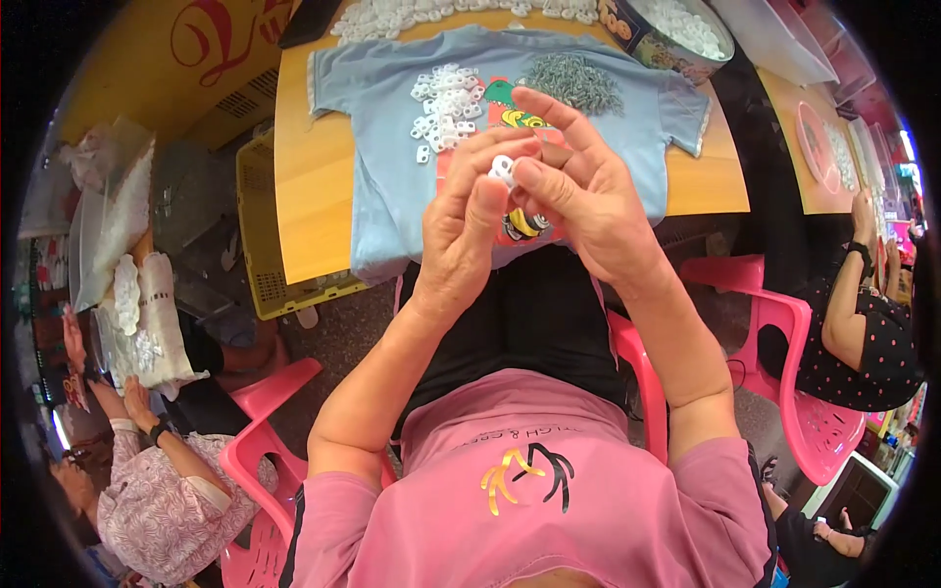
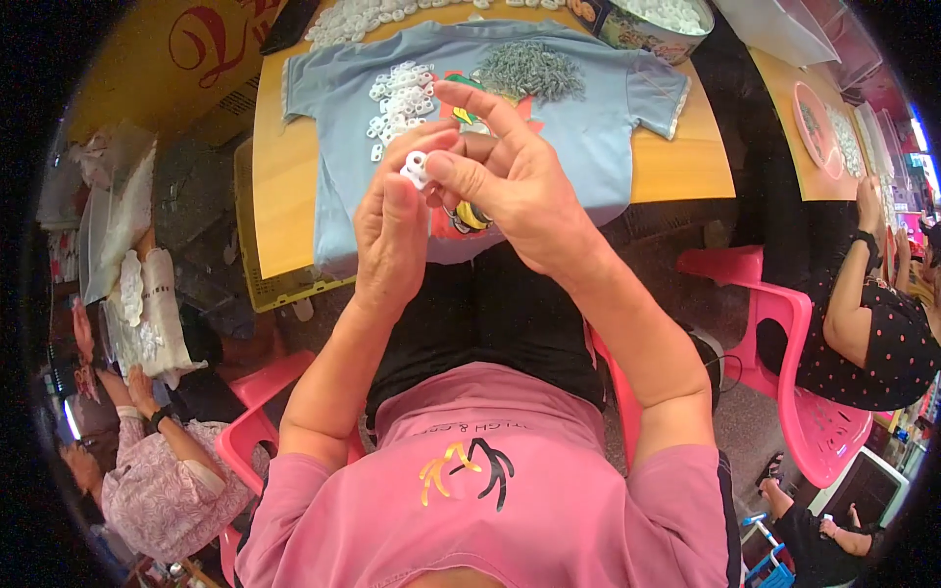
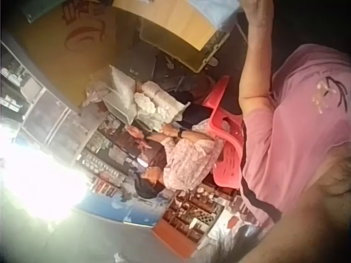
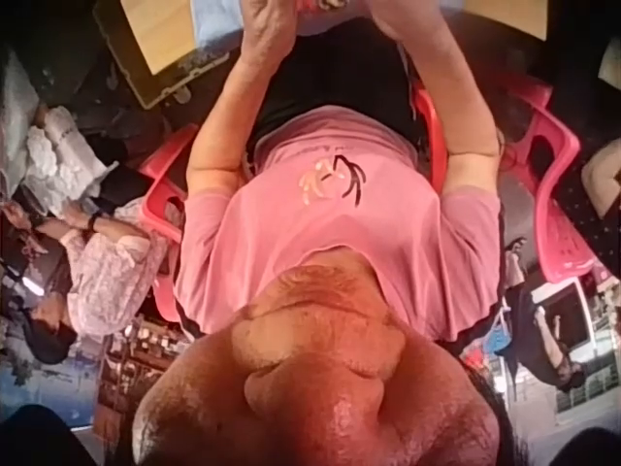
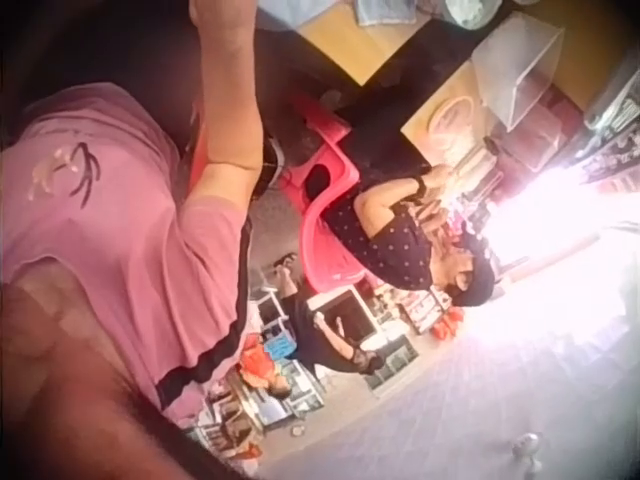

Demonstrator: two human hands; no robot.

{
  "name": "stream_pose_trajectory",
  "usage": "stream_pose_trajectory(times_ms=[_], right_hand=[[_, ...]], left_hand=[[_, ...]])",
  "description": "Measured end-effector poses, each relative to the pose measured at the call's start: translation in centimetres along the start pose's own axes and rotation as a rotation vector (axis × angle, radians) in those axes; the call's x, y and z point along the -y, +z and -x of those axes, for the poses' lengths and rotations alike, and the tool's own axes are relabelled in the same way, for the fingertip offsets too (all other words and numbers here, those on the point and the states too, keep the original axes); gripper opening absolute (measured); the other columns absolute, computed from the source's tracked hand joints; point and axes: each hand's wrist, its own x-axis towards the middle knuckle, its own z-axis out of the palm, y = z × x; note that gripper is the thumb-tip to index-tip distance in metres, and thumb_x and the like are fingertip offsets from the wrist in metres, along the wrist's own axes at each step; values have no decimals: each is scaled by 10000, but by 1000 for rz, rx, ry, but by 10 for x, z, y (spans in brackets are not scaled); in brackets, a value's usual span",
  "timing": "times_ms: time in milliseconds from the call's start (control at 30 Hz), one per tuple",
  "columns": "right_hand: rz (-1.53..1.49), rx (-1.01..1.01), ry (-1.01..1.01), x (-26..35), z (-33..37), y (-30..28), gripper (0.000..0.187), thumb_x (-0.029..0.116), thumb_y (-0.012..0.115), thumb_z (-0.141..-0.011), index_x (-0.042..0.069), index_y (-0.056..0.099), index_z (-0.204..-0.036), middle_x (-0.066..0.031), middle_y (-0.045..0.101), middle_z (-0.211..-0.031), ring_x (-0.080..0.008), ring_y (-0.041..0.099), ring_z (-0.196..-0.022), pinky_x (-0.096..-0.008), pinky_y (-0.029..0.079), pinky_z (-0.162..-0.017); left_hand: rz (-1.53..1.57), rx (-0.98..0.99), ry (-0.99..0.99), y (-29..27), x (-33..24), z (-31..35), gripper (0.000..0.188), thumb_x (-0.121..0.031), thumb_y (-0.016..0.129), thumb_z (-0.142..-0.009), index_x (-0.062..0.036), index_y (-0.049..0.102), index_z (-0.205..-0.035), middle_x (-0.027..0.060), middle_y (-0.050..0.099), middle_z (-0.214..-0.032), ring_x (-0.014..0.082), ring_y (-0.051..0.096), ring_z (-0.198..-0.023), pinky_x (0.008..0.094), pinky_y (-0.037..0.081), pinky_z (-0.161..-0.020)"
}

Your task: Applying small decorative beads or plastic pieces to a t-shirt with a printed design.

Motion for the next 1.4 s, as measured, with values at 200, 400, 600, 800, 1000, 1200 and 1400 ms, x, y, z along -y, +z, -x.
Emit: stream_pose_trajectory(times_ms=[200,400,600,800,1000,1200,1400], right_hand=[[-174,35,44,-1,5,7,669,99,644,-929,46,265,-1477,-83,650,-978,-99,590,-800,-237,481,-696],[-185,-23,38,-6,6,17,722,116,652,-928,79,221,-1507,-59,641,-1000,-81,571,-868,-214,462,-651],[-96,-13,12,-14,5,23,663,122,605,-956,90,241,-1510,-73,632,-1047,-112,588,-809,-241,484,-731],[178,79,60,-12,-2,5,430,105,559,-978,27,457,-1388,-72,637,-1055,-101,580,-809,-228,481,-740],[745,-168,-85,-5,-18,-72,210,127,619,-942,0,670,-1101,-12,674,-939,-63,580,-782,-215,478,-715],[1158,-227,-207,9,-19,-92,155,109,643,-910,-11,679,-1001,-41,670,-873,-95,592,-745,-237,476,-674],[1180,-109,-265,-4,-25,-67,117,88,689,-857,-5,674,-926,-67,641,-805,-136,589,-687,-265,465,-619]], left_hand=[[189,84,38,-2,-2,-1,352,-314,529,-998,-11,627,-1149,129,581,-1225,260,483,-1247,379,393,-1027],[140,42,96,-6,-3,-4,253,-234,583,-973,-9,651,-1068,124,616,-1139,295,508,-1229,391,408,-1010],[226,39,18,-15,-3,-2,226,-182,567,-980,3,639,-1089,114,619,-1122,219,567,-1115,333,472,-906],[-91,-169,-6,-69,-37,-1,266,-84,565,-963,15,582,-1209,84,632,-989,154,616,-899,293,507,-827],[-555,-476,-34,-192,-43,8,339,-137,607,-962,11,561,-1264,28,608,-1026,108,588,-896,238,470,-850],[-1005,-684,-155,-244,-29,25,493,-125,637,-938,19,455,-1373,90,569,-1233,170,547,-1109,296,436,-974],[-715,-534,84,-149,-42,11,285,-63,534,-976,26,541,-1247,99,599,-1207,172,578,-1091,294,454,-962]])
